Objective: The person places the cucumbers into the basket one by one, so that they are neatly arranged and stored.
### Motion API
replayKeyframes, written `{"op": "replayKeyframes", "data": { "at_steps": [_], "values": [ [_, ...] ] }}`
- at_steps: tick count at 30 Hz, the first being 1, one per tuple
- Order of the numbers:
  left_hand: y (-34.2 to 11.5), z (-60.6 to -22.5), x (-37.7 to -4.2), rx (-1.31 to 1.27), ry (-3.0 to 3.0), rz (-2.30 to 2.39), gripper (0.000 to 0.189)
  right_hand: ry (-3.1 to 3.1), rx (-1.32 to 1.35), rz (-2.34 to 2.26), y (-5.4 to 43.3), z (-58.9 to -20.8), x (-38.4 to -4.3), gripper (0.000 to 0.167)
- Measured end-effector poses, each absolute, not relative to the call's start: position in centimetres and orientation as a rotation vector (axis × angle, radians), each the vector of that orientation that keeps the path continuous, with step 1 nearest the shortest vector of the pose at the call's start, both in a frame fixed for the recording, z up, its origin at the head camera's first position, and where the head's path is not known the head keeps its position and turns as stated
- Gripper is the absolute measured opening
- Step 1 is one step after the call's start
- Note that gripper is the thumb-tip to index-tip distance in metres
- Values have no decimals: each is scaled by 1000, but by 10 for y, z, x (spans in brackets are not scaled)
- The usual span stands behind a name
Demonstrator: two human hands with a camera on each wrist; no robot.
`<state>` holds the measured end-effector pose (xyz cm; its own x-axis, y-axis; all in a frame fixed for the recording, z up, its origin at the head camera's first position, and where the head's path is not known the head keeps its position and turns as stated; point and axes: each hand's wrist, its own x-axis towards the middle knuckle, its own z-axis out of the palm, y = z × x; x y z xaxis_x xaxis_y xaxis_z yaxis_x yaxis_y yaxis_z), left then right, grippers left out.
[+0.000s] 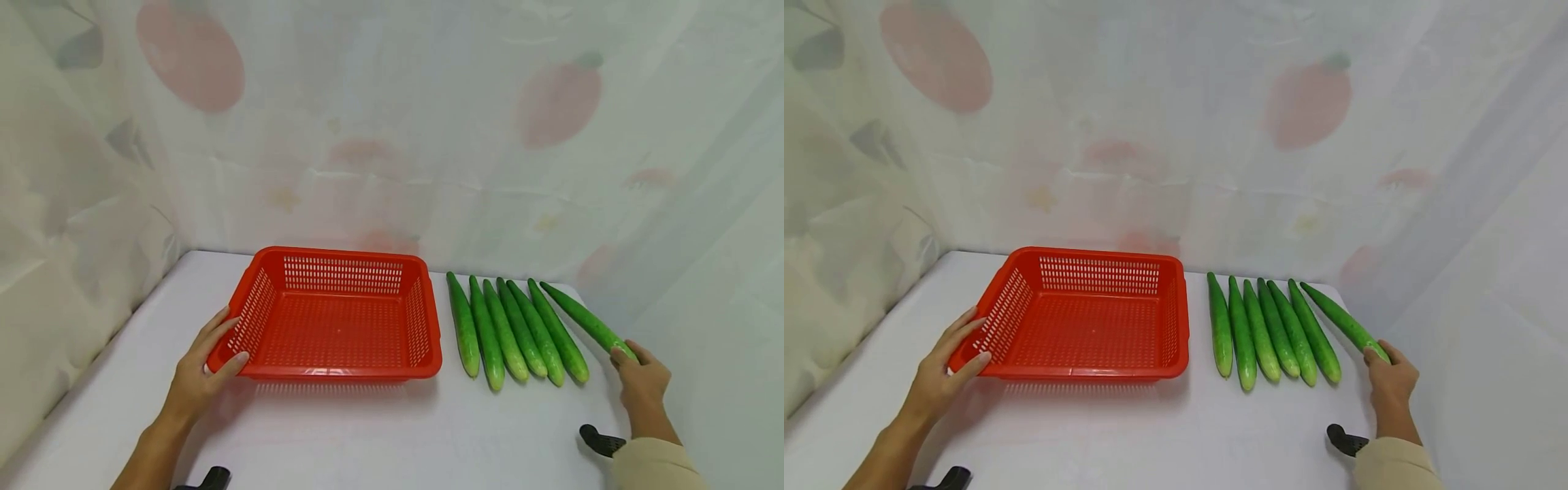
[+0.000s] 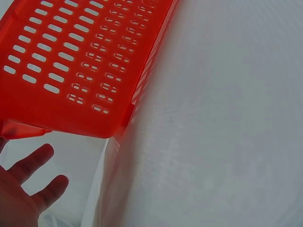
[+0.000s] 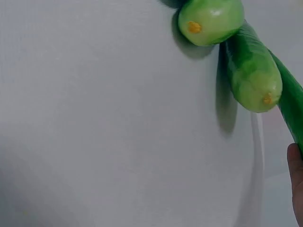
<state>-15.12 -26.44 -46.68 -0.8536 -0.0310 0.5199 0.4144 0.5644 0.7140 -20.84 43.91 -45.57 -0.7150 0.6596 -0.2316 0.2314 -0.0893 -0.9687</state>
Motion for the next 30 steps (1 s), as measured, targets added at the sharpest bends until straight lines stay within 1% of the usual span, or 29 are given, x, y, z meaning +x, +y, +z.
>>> {"op": "replayKeyframes", "data": {
  "at_steps": [8,13,16,19,21,27,30],
  "values": [
    [-264,-467,-151,-300,-2321,-1239,60,-1734,-970,1982,444,-440,-199,70],
    [-263,-467,-151,-293,-2333,-1216,61,-1758,-898,2005,443,-429,-192,74],
    [-263,-466,-150,-294,-2326,-1223,60,-1783,-795,2038,442,-423,-190,75],
    [-263,-465,-151,-299,-2315,-1239,59,-1825,-669,2067,439,-415,-187,71],
    [-263,-464,-151,-299,-2313,-1244,59,-1834,-580,2098,438,-410,-187,65],
    [-263,-464,-152,-287,-2314,-1242,59,-1764,-303,2221,430,-398,-183,35],
    [-264,-467,-153,-286,-2312,-1245,59,-1721,-174,2279,426,-392,-181,28]
  ]
}}
